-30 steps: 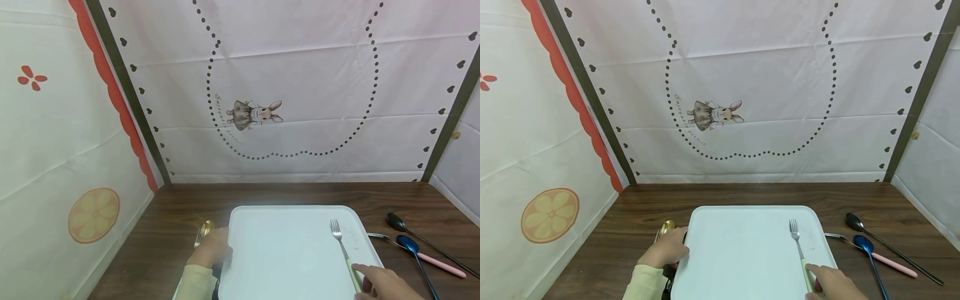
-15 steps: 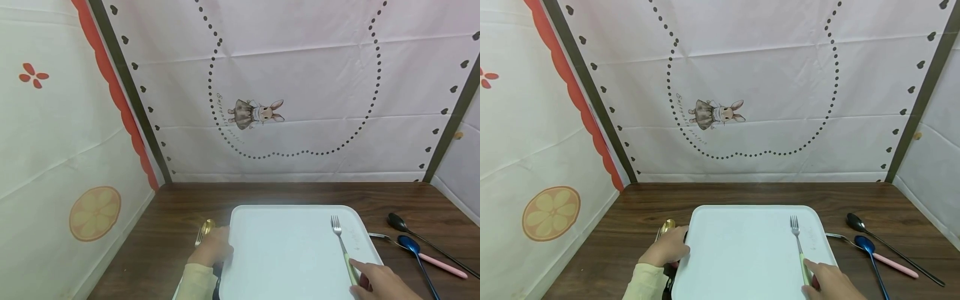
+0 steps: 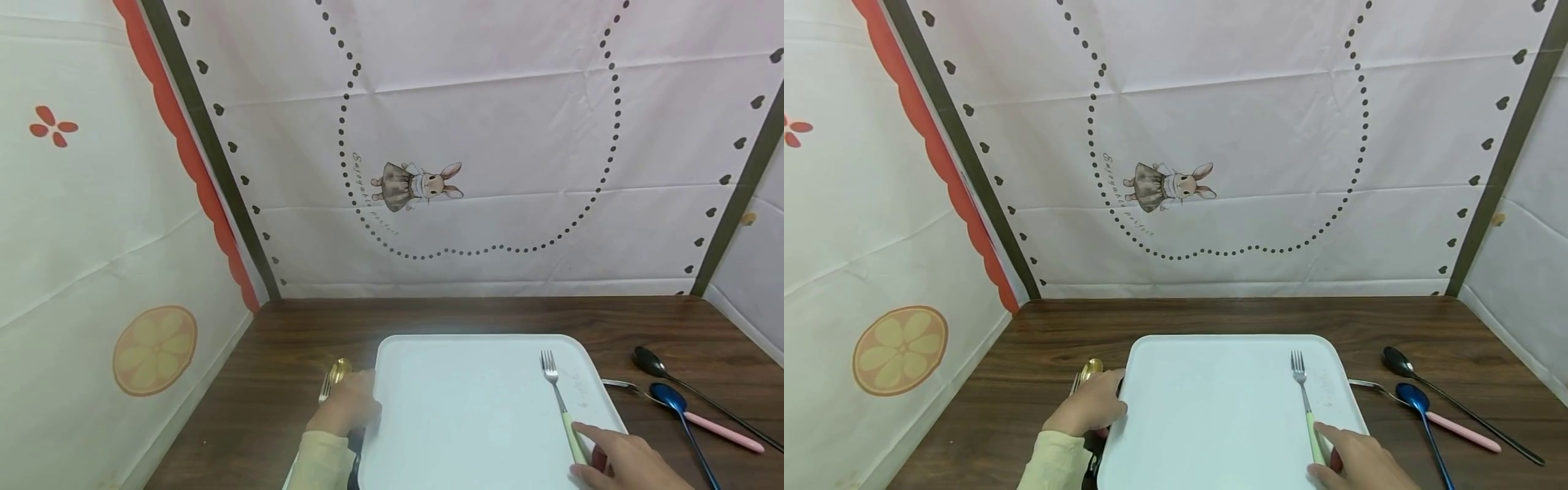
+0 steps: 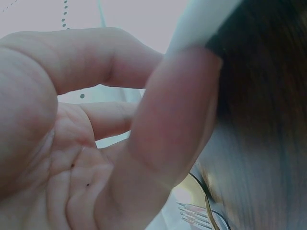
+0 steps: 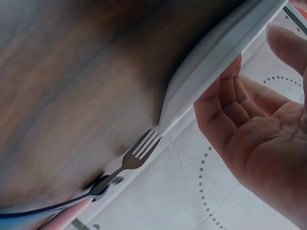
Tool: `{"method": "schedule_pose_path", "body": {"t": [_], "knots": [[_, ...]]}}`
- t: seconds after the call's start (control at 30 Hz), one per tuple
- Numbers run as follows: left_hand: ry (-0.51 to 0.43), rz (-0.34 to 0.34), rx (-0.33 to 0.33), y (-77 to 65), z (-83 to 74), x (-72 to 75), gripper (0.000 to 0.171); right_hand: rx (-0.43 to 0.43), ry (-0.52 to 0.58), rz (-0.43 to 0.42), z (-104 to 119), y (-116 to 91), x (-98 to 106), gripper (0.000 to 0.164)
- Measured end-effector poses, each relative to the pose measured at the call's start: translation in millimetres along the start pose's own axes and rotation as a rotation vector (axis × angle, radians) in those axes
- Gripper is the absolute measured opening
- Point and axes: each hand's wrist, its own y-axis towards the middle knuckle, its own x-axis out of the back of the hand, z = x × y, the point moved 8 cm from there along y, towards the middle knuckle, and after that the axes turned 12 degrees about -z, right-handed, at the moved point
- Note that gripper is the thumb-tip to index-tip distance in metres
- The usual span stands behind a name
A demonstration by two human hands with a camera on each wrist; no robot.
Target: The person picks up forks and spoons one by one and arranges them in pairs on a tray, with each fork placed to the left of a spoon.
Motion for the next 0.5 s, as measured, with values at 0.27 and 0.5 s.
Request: {"method": "schedule_pose_path", "body": {"t": [0.27,0.5], "knots": [[-0.030,0.012,0.028,-1.0,1.6,-2.1,0.040,-0.030,-0.052,0.000,-4.1,-6.2,6.2,0.053],[0.015,0.002,0.005,-0.2,0.5,-0.8,0.038,-0.036,-0.071,0.003,-6.2,-8.3,11.2,0.054]]}}
